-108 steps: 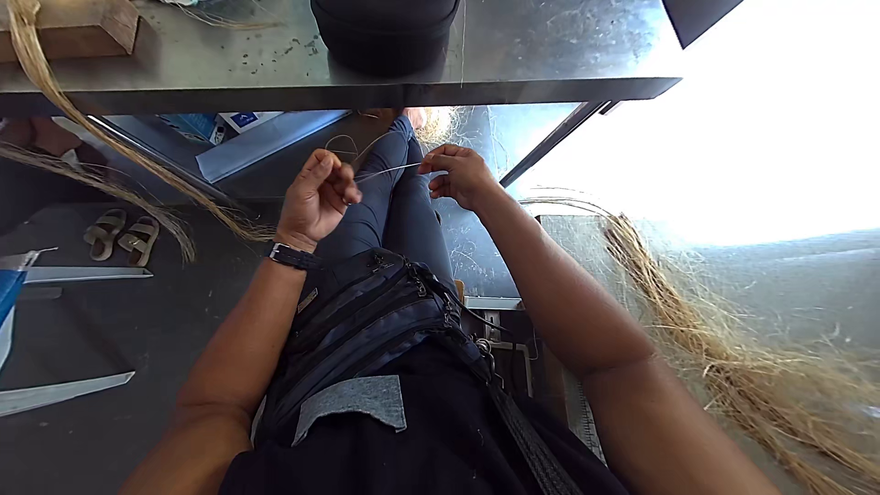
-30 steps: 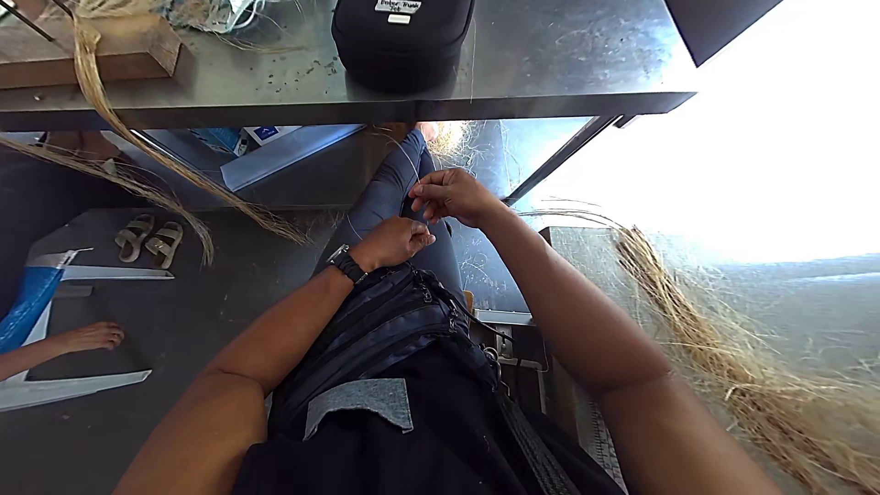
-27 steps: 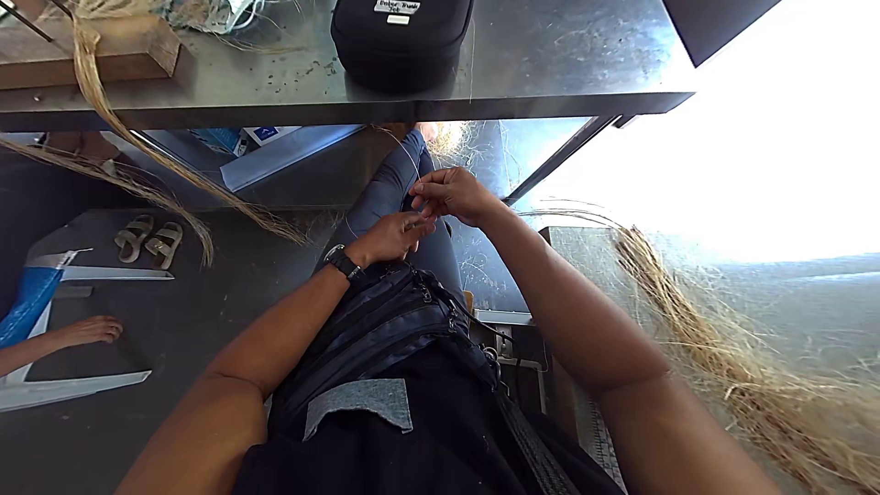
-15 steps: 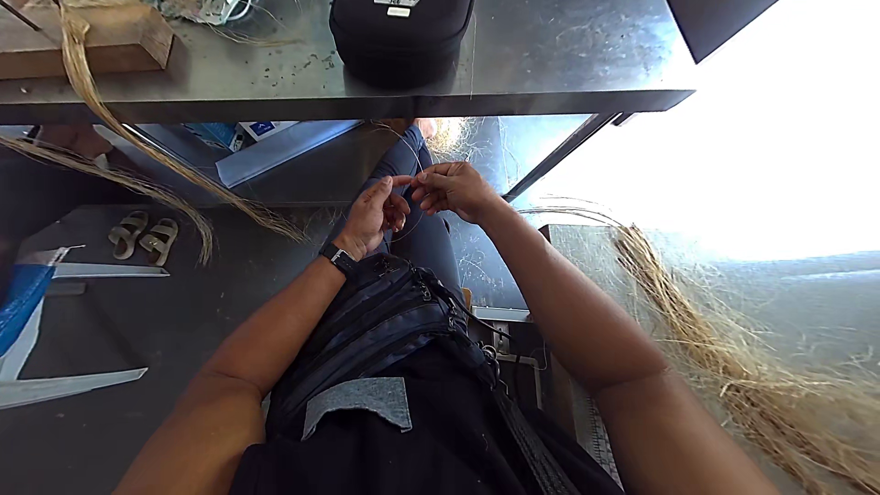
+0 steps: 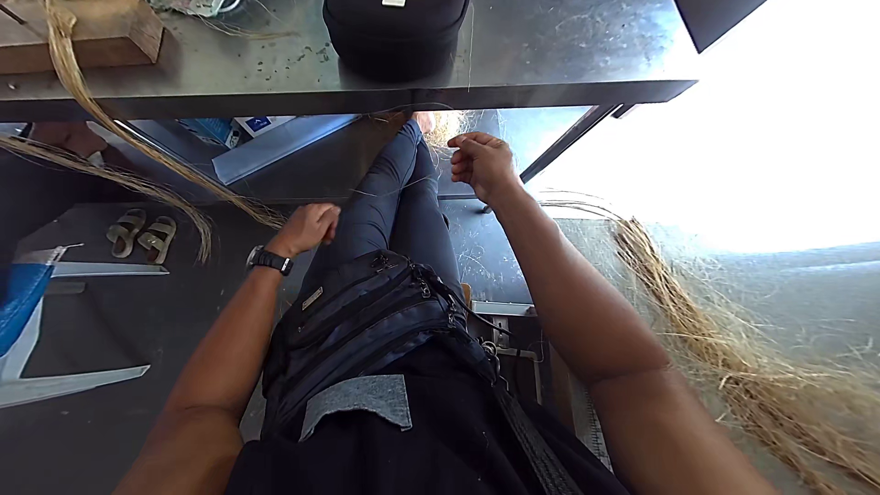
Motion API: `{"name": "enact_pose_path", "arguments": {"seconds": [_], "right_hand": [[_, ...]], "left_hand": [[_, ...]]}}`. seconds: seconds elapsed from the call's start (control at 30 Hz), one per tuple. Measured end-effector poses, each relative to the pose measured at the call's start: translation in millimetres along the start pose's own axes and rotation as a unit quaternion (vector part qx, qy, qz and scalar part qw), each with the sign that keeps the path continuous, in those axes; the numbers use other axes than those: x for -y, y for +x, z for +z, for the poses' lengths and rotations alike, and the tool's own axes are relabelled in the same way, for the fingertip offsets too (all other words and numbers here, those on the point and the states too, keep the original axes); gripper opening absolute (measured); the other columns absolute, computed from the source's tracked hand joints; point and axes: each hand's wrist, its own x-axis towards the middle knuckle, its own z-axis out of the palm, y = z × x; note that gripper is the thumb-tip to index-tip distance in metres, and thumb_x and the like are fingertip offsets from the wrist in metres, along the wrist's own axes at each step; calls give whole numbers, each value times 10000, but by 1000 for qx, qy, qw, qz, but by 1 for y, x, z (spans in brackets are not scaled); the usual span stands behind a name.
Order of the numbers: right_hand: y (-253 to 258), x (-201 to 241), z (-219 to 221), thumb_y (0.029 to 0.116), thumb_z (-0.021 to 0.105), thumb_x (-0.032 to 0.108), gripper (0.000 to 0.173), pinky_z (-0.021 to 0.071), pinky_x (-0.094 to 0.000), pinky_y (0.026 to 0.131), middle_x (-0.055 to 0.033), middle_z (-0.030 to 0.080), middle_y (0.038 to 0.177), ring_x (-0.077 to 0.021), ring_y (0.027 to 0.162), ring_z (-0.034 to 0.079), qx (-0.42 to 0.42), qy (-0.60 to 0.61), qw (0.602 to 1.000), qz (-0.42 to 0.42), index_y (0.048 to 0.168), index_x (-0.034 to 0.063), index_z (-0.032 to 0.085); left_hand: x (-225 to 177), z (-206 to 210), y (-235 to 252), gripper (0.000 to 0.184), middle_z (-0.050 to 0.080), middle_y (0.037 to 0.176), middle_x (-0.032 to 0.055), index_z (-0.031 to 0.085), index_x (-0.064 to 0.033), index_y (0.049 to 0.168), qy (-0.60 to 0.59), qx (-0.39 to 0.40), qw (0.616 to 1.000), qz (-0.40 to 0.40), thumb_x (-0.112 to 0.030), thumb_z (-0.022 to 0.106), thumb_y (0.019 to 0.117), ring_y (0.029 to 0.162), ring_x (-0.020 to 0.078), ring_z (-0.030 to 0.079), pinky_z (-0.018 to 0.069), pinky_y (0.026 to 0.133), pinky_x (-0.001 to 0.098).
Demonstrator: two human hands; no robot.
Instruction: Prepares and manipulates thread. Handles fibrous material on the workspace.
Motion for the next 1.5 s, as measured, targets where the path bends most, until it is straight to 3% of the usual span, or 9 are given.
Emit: {"name": "enact_pose_path", "arguments": {"seconds": [0.2, 0.33, 0.43, 0.57, 0.7, 0.8, 1.0, 1.2, 1.5], "right_hand": [[4, 2, -5, 1091, 509, 168, 216, 583, -302, 507, -44, 644, 668, -137, 512, 634, -78, 21, 996, -45, 1051, 18, 660], [6, 2, -8, 1094, 495, 169, 220, 589, -297, 516, -35, 639, 667, -130, 518, 638, -82, 25, 994, -67, 1066, 20, 655], [4, 0, -4, 1086, 511, 172, 212, 589, -298, 516, -29, 638, 666, -130, 518, 637, -50, -1, 997, -56, 1060, 28, 664], [-2, -6, 7, 1081, 526, 175, 231, 583, -293, 523, -27, 653, 705, -119, 531, 628, 82, -97, 991, -42, 1106, 11, 686], [-9, -15, 16, 1071, 549, 146, 220, 567, -288, 508, -40, 646, 685, -111, 511, 605, 206, -190, 959, -32, 1089, -13, 699], [-13, -19, 19, 1062, 572, 137, 212, 543, -265, 484, -40, 640, 657, -102, 490, 586, 249, -231, 940, -34, 1067, -15, 719], [-15, -26, 20, 1049, 603, 152, 202, 514, -257, 465, -41, 644, 662, -97, 490, 573, 309, -283, 906, -62, 1055, 8, 744], [-42, -5, 27, 1062, 581, 177, 221, 509, -305, 548, -59, 641, 692, -137, 538, 567, 370, -459, 807, -22, 1032, 50, 759], [-23, -30, 21, 1020, 614, 187, 206, 508, -385, 542, -67, 678, 695, -173, 531, 585, 360, -654, 660, 84, 947, 54, 753]], "left_hand": [[184, 13, -89, 413, 683, 1112, 312, 674, 58, 1170, 153, -28, 913, -378, -266, 431, 1094, 1016, 474, 682, 511, 916, 675], [232, 44, -188, 324, 685, 1151, 260, 642, 80, 1218, 85, 21, 812, -576, -168, 531, 1041, 985, 362, 703, 563, 892, 540], [243, 66, -227, 361, 647, 1239, 288, 627, 86, 1253, 61, 80, 780, -617, -199, 564, 1042, 1082, 378, 684, 553, 929, 553], [219, 63, -203, 440, 620, 1281, 339, 638, 119, 1218, 99, 38, 828, -550, -265, 634, 1002, 1214, 463, 616, 480, 1020, 640], [154, 28, -118, 416, 614, 1287, 283, 554, 16, 1385, -130, -56, 904, -403, -276, 478, 1099, 1055, 395, 668, 544, 916, 561], [82, 5, -47, 435, 686, 975, 181, 649, -17, 1269, -171, -62, 956, -230, -345, 406, 1119, 770, 248, 668, 574, 734, 438], [-76, -4, 18, 554, 667, 790, 52, 647, -80, 1333, -257, 97, 960, 62, -426, 267, 1127, 588, 131, 599, 530, 553, 284], [-113, 27, 37, 362, 600, 664, 40, 702, -10, 1149, -326, -59, 936, 117, -222, 409, 1120, 522, 116, 549, 499, 511, 248], [-93, 29, 22, 377, 598, 667, 34, 687, -16, 1170, -336, -106, 929, 110, -230, 380, 1129, 536, 115, 567, 520, 528, 251]]}}
